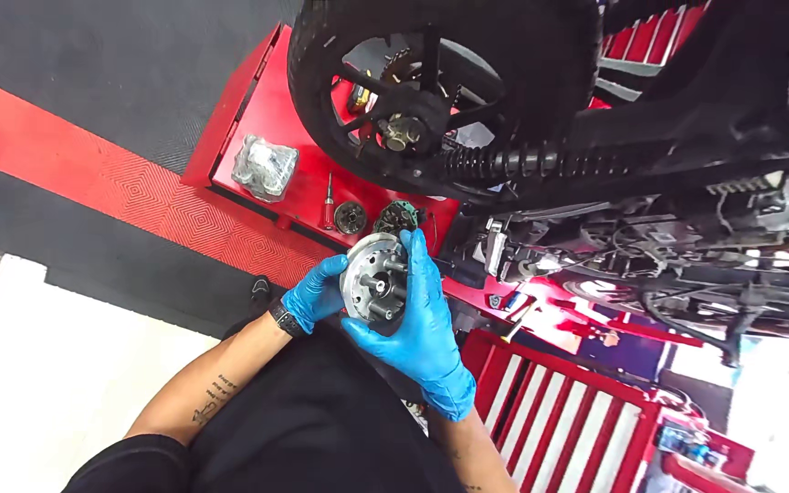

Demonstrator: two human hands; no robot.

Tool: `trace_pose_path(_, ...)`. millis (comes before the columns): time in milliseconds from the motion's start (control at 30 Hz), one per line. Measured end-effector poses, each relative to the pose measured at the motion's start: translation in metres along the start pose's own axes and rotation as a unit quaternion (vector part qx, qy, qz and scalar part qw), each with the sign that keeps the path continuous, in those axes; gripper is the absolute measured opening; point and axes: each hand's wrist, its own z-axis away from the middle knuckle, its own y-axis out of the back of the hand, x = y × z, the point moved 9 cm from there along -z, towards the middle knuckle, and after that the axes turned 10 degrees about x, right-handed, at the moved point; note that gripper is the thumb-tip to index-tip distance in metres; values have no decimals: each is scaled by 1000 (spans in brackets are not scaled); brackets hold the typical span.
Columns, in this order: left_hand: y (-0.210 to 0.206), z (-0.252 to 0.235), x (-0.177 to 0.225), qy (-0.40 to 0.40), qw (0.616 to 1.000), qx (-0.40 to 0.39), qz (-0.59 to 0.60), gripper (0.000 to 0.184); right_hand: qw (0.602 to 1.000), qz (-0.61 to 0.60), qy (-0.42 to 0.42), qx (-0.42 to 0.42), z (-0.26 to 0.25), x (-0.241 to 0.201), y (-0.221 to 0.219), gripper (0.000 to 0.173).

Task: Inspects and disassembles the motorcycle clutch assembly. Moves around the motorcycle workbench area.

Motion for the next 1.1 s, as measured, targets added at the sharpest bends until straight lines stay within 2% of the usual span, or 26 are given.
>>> trace_pose_path(133,-1,1,1,-9,999,-19,-30,27,999,-30,14,23,-1,1,1,118)
trace_pose_path(300,3,0,-2,11,999,-4,-45,27,990,-136,-6,36,-1,13,4,121)
trace_pose_path(500,2,-2,4,-12,998,-19,-66,29,990,-115,-17,82,2,16,3,118)
trace_pose_path(600,0,1,6,-19,997,-44,-59,35,981,-141,-58,117,0,24,12,110)
trace_pose_path(667,-1,4,6,-11,998,-57,-22,35,946,-256,-134,150,-3,45,23,102)
trace_pose_path(733,-3,7,7,-5,997,-73,12,32,861,-426,-211,177,0,71,30,94)
trace_pose_path(800,-2,9,9,-1,996,-79,39,31,798,-526,-230,185,3,84,34,93)
trace_pose_path(867,0,10,11,0,995,-77,62,32,772,-562,-233,187,7,87,37,93)
trace_pose_path(1000,-5,11,14,2,992,-95,85,35,764,-576,-229,177,11,82,35,94)
trace_pose_path(1067,-5,10,13,4,992,-95,82,34,793,-544,-214,169,9,76,36,94)
trace_pose_path(1100,-4,9,12,4,993,-91,77,34,827,-501,-198,160,6,71,37,96)
